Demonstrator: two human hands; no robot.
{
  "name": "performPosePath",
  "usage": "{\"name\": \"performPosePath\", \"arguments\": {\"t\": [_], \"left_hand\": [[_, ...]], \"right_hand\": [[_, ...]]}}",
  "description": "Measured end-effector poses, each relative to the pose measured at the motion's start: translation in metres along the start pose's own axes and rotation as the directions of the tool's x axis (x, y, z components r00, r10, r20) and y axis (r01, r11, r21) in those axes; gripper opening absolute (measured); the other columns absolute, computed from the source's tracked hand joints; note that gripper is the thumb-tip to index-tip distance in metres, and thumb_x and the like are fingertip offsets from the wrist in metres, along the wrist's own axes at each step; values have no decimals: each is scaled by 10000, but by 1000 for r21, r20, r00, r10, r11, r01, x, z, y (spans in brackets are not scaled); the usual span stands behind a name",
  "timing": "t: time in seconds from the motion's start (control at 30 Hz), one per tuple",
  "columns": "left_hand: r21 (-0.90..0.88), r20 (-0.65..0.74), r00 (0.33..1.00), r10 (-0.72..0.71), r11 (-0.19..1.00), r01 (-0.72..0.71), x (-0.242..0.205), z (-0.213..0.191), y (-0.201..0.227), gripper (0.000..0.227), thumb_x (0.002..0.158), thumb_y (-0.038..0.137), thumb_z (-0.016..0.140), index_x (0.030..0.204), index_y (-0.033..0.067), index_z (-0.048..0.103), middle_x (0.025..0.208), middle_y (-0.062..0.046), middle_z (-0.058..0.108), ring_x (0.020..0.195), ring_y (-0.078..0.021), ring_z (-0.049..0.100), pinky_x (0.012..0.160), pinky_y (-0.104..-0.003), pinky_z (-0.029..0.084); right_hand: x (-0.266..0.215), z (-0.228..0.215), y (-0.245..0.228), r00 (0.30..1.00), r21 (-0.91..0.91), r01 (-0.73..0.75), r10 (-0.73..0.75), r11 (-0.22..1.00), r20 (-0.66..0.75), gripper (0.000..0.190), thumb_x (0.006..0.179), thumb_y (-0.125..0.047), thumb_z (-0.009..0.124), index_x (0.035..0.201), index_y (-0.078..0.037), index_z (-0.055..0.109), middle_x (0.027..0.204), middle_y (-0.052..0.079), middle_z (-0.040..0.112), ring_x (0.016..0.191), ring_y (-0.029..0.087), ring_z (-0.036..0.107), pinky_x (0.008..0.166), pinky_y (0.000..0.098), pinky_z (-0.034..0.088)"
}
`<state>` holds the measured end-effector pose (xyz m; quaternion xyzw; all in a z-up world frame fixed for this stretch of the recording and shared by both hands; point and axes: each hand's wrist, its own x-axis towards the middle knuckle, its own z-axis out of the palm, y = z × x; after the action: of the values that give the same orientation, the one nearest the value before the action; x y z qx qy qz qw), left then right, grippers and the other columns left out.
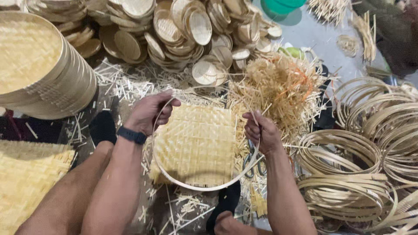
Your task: The person assembles bamboo baskets by placing a woven mat between two circular bamboo rings, pressing them together on a wooden mold, and trimming the excess material with shears.
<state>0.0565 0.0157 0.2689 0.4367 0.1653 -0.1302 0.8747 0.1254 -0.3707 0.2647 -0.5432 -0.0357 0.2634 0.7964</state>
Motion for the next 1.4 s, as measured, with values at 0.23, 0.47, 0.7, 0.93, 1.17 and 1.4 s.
{"name": "performPosePath", "arguments": {"t": [0.23, 0.47, 0.7, 0.93, 1.17, 1.4], "left_hand": [[-66, -18, 1000, -1, 998, 0, 11, -12, -26, 356, 981, 314, 679, 720, 90, 588, 506, 65, 410, 398, -53, 307, 347, -221, 202], [-393, -238, 960, 145, 890, -232, 23, -44, -87, 262, 983, 341, 698, 839, 165, 568, 537, 58, 442, 389, -57, 347, 340, -214, 266], [555, -545, 629, 555, 801, -225, 51, -93, -181, 56, 843, 164, 771, 858, 110, 766, 754, -33, 727, 596, -107, 636, 519, -261, 512], [794, -444, 714, 542, 607, 32, 63, -145, -232, 213, 699, 167, 863, 872, 57, 804, 820, -95, 778, 735, -202, 753, 741, -318, 593], [814, -463, 747, 478, 562, 145, 63, -141, -221, 244, 716, 177, 890, 931, 80, 826, 850, -105, 791, 744, -204, 765, 755, -315, 596], [834, -477, 747, 462, 508, 218, 75, -148, -223, 249, 731, 260, 865, 931, 114, 832, 832, -108, 783, 737, -223, 752, 748, -349, 585]], "right_hand": [[4, 4, -14, 991, -174, -46, 23, 984, -132, 419, 1026, -410, 638, 791, -62, 634, 514, -60, 390, 411, 68, 351, 356, 232, 265], [3, 9, 28, 899, -425, -117, -86, 898, -429, 231, 921, -122, 671, 1131, -44, 616, 790, 64, 713, 654, 143, 676, 569, 292, 567], [19, -60, 126, 924, -762, -162, -174, 627, -340, 494, 829, -13, 755, 1316, -52, 676, 912, 77, 752, 768, 160, 690, 699, 294, 564], [21, -80, 187, 879, -905, -206, -337, 372, -338, 488, 832, 5, 753, 1312, -76, 731, 841, 162, 708, 737, 191, 658, 699, 314, 542], [15, -69, 174, 844, -779, -247, -267, 577, -465, 238, 835, -65, 790, 1068, -21, 794, 864, 91, 794, 742, 127, 733, 714, 263, 586], [13, -55, 164, 804, -794, -327, -290, 513, -519, 249, 808, -126, 821, 1040, -38, 797, 856, 113, 791, 748, 167, 761, 739, 293, 596]]}}
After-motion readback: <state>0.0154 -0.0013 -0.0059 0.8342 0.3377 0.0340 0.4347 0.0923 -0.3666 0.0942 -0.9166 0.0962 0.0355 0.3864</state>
